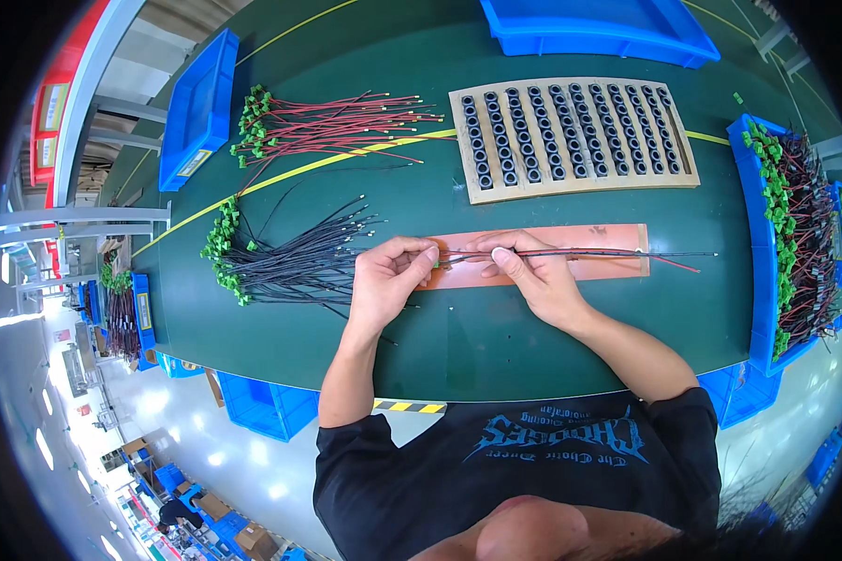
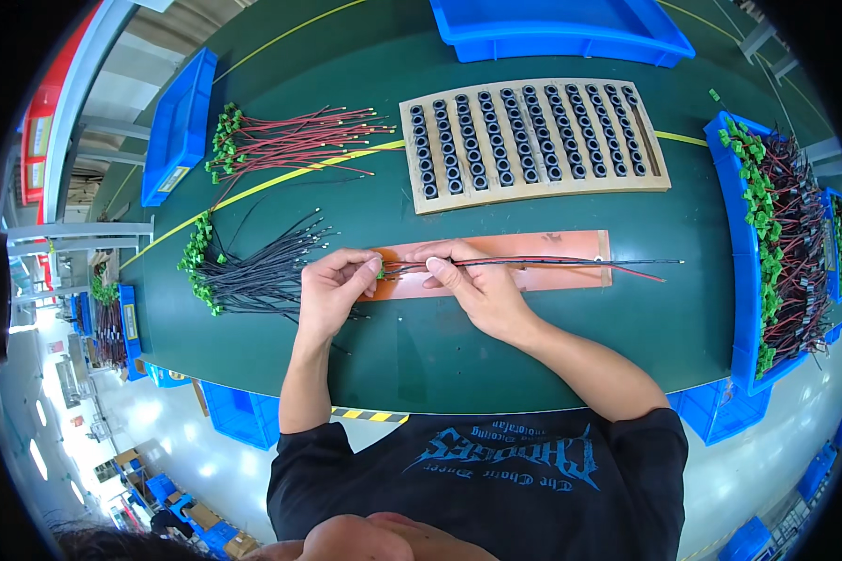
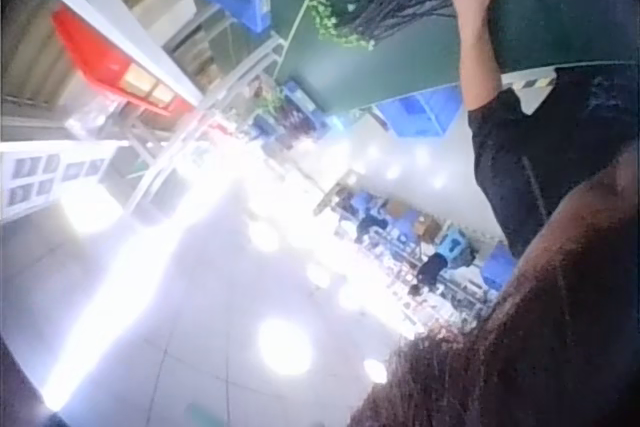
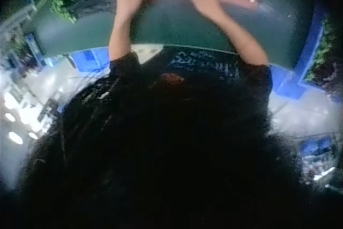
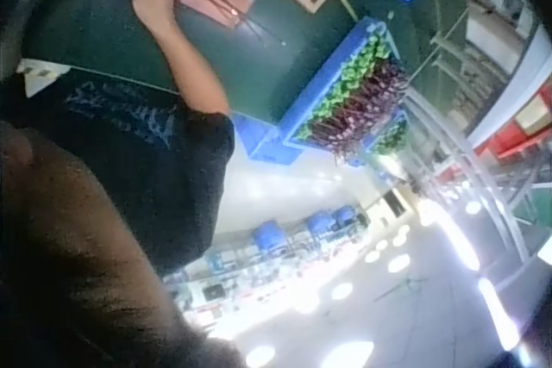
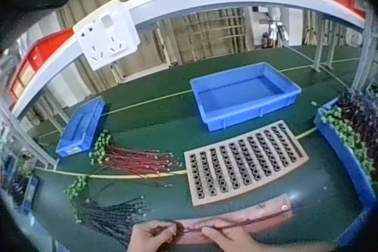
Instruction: The person assembles wire harnesses by hand at a factory workstation. They pick up black wires with green connectors and red wires, insert the ends into a small black plastic housing, and use a screwdriver to tighten the connection. The completed harnesses are placed into a blue bin on the right.
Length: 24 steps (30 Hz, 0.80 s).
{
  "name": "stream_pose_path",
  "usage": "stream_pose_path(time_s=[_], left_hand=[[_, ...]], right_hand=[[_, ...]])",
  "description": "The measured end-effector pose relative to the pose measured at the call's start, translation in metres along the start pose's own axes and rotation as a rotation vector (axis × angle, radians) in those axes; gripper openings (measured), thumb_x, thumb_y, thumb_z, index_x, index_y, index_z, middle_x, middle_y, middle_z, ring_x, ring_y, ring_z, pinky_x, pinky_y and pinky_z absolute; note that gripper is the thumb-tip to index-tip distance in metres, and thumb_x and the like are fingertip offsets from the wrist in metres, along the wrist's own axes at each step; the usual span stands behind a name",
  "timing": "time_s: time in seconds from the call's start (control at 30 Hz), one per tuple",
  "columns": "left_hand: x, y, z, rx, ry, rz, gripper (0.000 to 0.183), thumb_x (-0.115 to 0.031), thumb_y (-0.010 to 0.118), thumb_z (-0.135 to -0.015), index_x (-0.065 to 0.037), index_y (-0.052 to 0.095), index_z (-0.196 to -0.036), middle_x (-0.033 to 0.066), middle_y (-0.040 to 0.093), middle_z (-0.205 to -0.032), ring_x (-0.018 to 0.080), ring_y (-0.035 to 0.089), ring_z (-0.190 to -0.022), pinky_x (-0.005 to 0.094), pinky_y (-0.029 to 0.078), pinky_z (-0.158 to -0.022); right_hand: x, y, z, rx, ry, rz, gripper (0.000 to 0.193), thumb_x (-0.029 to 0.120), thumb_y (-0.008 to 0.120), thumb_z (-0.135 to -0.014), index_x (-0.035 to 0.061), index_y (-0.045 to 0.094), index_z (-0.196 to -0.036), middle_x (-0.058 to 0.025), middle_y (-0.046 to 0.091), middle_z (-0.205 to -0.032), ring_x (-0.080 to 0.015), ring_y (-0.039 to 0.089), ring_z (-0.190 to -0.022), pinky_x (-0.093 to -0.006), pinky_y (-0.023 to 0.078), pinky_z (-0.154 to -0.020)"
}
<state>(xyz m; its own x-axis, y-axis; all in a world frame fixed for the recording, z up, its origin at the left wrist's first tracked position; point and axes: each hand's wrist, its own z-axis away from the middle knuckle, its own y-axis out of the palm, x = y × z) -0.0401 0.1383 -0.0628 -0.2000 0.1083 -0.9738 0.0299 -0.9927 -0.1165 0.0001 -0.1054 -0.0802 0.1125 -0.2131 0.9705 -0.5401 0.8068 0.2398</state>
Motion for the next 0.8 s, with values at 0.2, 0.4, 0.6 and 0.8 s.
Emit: stream_pose_path(time_s=[0.2, 0.4, 0.6, 0.8], left_hand=[[-0.003, -0.005, -0.003, 0.044, 0.144, -0.013, 0.015, -0.002, 0.075, -0.093, 0.005, 0.074, -0.107, 0.0126, 0.059, -0.127, 0.0111, 0.069, -0.086, 0.0236, 0.059, -0.071], [-0.013, -0.014, 0.000, 0.151, 0.181, -0.064, 0.021, 0.008, 0.077, -0.085, 0.005, 0.074, -0.106, 0.0130, 0.059, -0.128, 0.0142, 0.070, -0.096, 0.0261, 0.063, -0.081], [-0.012, -0.017, 0.003, 0.153, 0.130, -0.105, 0.020, 0.013, 0.077, -0.083, 0.008, 0.073, -0.103, 0.0149, 0.062, -0.126, 0.0167, 0.070, -0.102, 0.0265, 0.064, -0.082], [-0.012, -0.011, 0.002, 0.112, 0.220, -0.265, 0.015, 0.007, 0.077, -0.083, 0.007, 0.074, -0.097, 0.0123, 0.071, -0.115, 0.0170, 0.073, -0.090, 0.0282, 0.064, -0.076]], right_hand=[[0.003, 0.001, 0.000, -0.012, 0.056, -0.060, 0.028, 0.021, 0.048, -0.112, -0.0016, 0.061, -0.123, -0.0135, 0.067, -0.130, -0.0183, 0.066, -0.115, -0.0335, 0.060, -0.094], [0.000, -0.001, -0.001, -0.019, 0.057, -0.056, 0.026, 0.020, 0.047, -0.112, -0.0007, 0.062, -0.119, -0.0157, 0.066, -0.130, -0.0197, 0.066, -0.116, -0.0339, 0.060, -0.093], [0.002, -0.001, -0.001, -0.025, 0.062, -0.059, 0.026, 0.020, 0.047, -0.112, -0.0007, 0.062, -0.118, -0.0153, 0.065, -0.129, -0.0193, 0.066, -0.115, -0.0332, 0.061, -0.092], [0.000, -0.001, 0.000, -0.048, 0.041, -0.027, 0.029, 0.020, 0.051, -0.111, -0.0038, 0.062, -0.122, -0.0127, 0.069, -0.121, -0.0165, 0.069, -0.106, -0.0313, 0.061, -0.089]])
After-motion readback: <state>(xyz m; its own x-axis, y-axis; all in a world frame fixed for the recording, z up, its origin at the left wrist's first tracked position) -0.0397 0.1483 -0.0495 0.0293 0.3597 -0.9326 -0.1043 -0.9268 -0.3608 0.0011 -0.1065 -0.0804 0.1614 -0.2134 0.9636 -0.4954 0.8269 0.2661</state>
